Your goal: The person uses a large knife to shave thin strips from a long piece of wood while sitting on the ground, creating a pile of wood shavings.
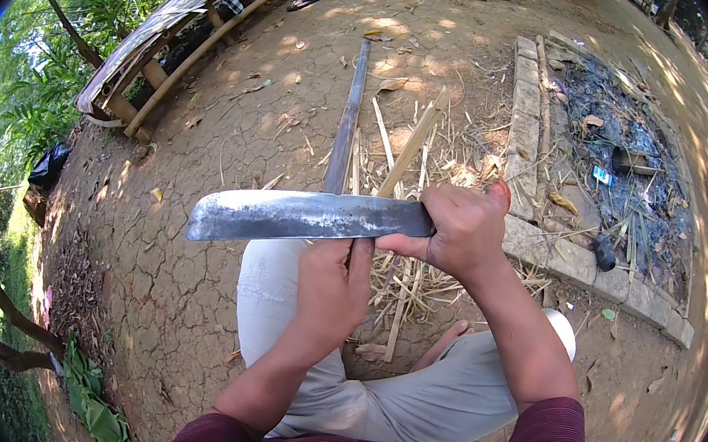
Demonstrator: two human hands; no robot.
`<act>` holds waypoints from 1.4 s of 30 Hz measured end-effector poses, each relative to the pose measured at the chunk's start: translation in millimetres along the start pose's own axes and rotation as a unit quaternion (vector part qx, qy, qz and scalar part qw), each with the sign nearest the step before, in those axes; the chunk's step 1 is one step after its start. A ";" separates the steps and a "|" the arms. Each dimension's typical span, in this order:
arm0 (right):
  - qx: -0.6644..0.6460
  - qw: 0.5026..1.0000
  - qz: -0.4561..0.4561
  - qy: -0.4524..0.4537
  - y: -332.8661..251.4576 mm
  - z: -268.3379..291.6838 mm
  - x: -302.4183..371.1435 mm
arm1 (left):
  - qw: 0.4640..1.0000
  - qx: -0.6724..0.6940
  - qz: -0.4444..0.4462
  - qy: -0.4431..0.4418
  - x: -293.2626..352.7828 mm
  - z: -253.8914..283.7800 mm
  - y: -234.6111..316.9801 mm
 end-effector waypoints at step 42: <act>-0.013 0.937 -0.337 -0.090 101.8 -12.3 -13.7 | 0.991 0.038 0.100 -0.079 45.7 18.6 0.7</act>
Point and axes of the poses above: each hand's wrist, its own x-axis away from the middle knuckle, its own z-axis out of the back of the hand, y = z × x, the point moved 2 cm from there along -x, towards the middle knuckle, and after that the axes turned 10 degrees about -y, right-handed, at the moved point
